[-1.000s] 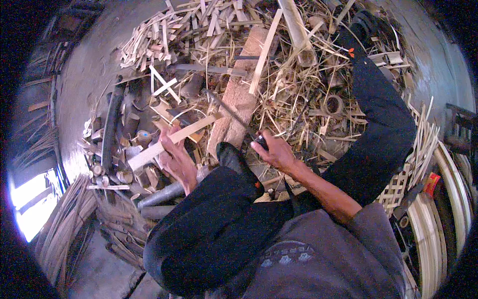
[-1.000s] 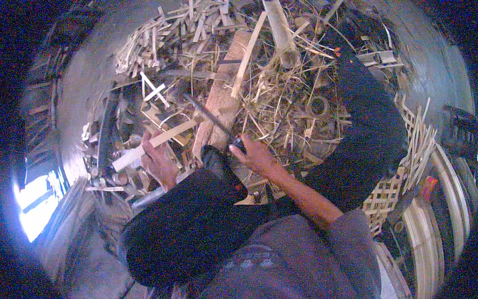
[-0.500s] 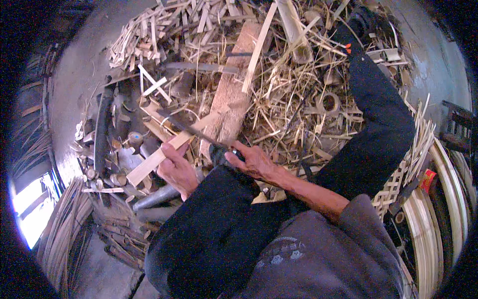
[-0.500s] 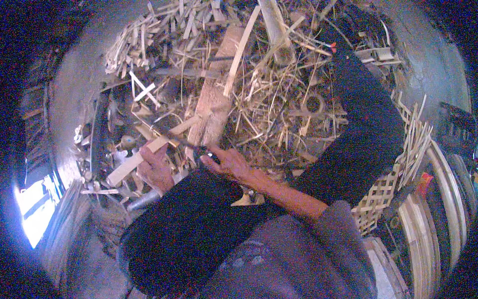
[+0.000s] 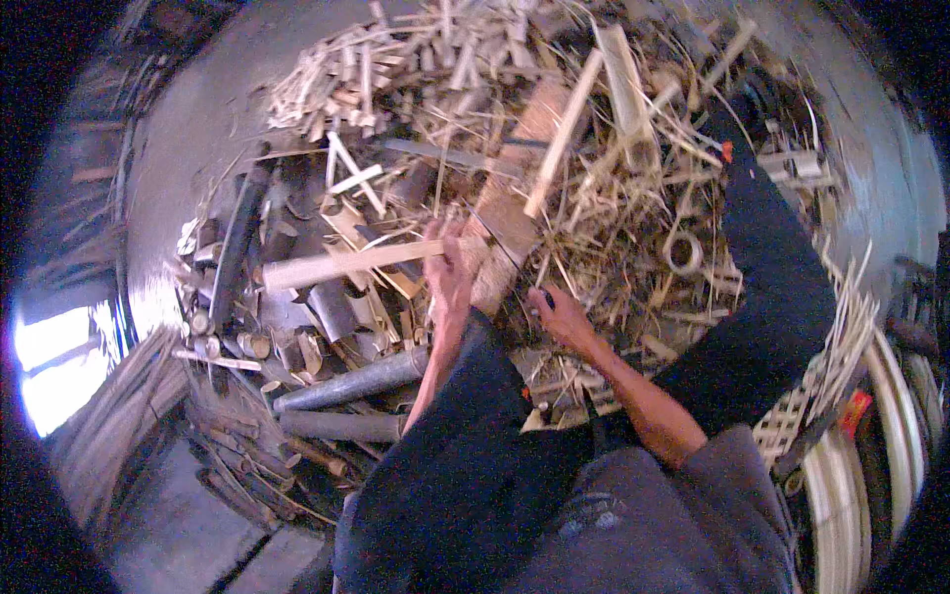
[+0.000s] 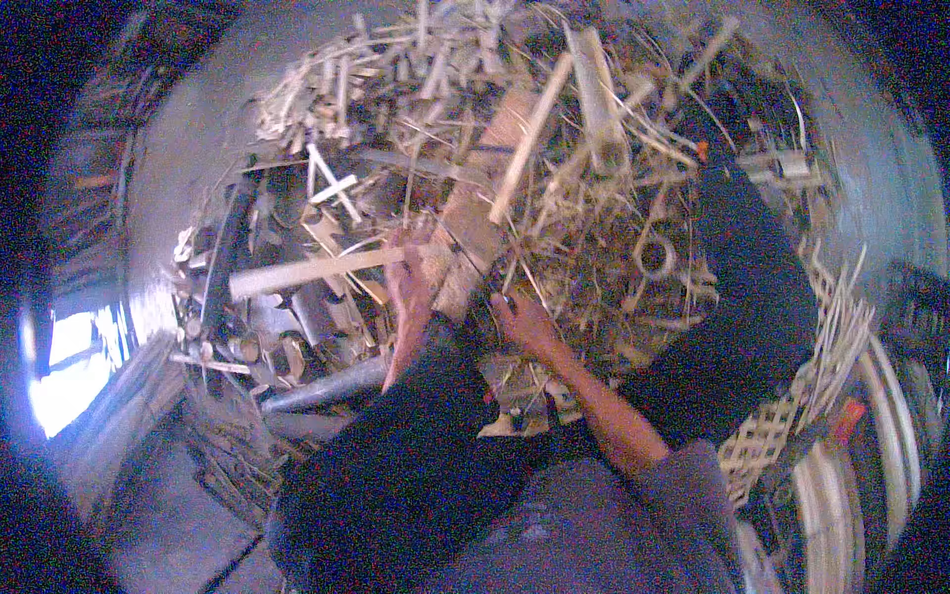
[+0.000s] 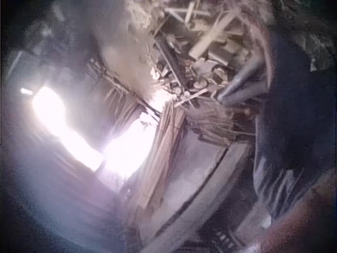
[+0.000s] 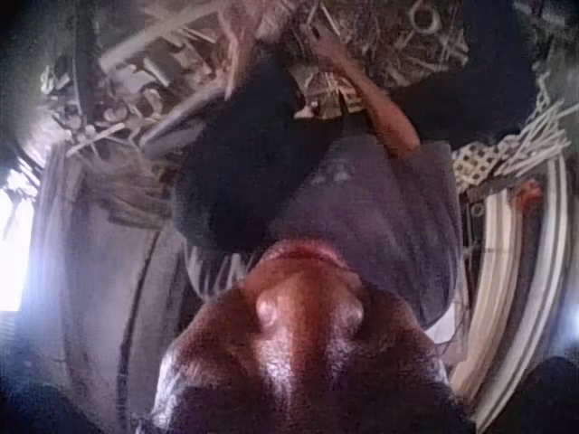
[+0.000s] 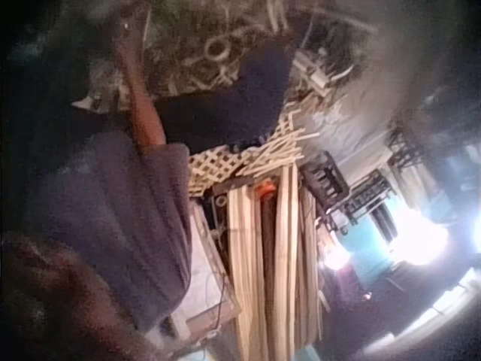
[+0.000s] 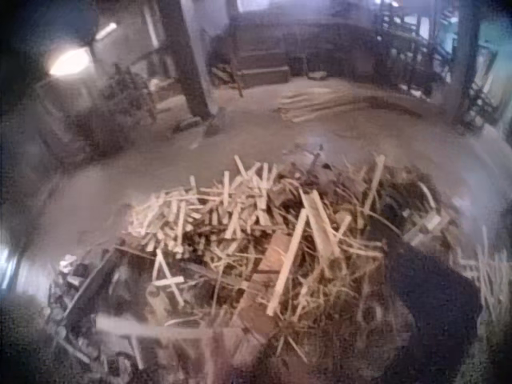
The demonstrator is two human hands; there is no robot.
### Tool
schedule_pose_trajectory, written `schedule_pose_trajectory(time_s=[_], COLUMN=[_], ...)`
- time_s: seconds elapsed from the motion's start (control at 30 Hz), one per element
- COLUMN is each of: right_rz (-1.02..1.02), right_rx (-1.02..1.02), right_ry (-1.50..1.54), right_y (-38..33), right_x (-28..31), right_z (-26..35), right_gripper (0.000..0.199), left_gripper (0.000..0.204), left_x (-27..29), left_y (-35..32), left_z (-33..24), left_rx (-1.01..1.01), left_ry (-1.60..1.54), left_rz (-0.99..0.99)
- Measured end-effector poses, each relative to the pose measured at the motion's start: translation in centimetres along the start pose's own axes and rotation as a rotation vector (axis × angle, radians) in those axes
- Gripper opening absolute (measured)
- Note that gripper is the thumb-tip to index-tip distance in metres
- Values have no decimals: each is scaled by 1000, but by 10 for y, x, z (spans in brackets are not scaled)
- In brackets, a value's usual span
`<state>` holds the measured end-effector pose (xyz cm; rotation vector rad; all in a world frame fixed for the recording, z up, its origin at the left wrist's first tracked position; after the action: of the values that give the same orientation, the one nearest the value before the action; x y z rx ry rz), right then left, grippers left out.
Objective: The person sits on the floor and uses a knife to split thin bamboo strips into smaller pieces. The person repeatedly picks up bamboo strips, splits them with the knife, and places the resulting pieces into a pile.
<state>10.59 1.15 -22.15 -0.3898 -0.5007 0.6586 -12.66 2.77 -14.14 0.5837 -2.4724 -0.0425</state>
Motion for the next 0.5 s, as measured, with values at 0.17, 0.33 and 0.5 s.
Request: schedule_pose_trajectory(time_s=[0.17,0.33,0.5], right_rz=[-43,39,22], right_rx=[42,429,301], right_ry=[-134,-431,-662], right_y=[-8,-5,32], right_x=[37,50,79], right_z=[52,141,153], right_gripper=[36,25,28], left_gripper=[24,24,40], left_x=[24,48,63], left_y=[25,-13,-61], left_z=[-11,-69,-94], left_rx=[271,614,569], left_ry=[-956,-762,-880], left_rz=[12,477,617])
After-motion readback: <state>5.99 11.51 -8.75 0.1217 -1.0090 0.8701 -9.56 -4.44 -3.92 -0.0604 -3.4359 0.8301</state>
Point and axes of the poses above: each hand's wrist, its own y-axis towards the middle knuckle, its own x-axis out of the back of the hand, z = x × y, the point moved 7 cm from there along y, towards the middle knuckle, and after that the axes turned 12 degrees about z, right-handed, at the moved point
